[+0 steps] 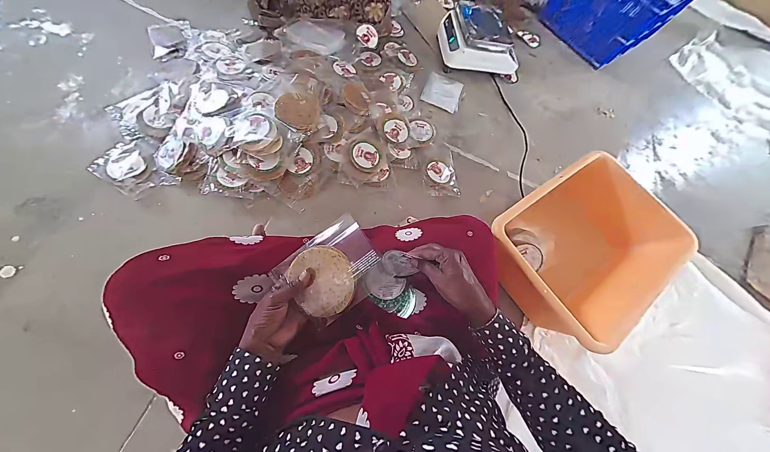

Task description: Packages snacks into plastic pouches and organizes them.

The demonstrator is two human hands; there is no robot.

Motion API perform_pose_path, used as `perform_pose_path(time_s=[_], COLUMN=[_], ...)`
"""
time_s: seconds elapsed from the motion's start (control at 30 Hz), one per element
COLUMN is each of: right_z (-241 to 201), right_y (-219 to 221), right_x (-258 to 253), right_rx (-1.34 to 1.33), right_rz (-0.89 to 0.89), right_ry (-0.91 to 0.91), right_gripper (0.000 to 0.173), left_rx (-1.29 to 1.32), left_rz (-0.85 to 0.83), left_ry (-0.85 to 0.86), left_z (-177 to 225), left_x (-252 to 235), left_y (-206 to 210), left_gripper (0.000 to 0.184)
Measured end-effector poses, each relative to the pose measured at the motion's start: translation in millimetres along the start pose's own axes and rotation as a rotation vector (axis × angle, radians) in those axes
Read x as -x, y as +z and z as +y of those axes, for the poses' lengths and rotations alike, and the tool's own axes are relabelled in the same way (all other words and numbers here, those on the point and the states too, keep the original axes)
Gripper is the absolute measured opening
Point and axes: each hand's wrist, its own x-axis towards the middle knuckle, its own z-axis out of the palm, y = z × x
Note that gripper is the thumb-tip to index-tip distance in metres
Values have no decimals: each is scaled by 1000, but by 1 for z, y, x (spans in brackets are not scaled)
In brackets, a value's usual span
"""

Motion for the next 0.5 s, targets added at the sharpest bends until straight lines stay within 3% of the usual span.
perform_pose_path(time_s=[0.23,0.37,0.5], right_z=[-3,-16,-32], right_y=[-24,-31,-24], right_x=[1,-5,-9], right_rx=[-236,-380,-294], right_rz=[277,346,323], right_ry=[90,34,-7], right_gripper=[10,10,10], left_rx=[6,25,22], left_rz=[-79,-139,-147], left_ry=[-36,-44,-67], left_z=[-3,-8,-9], left_x=[1,-5,-7], left_y=[-1,-8,-10], left_gripper=[28,30,30])
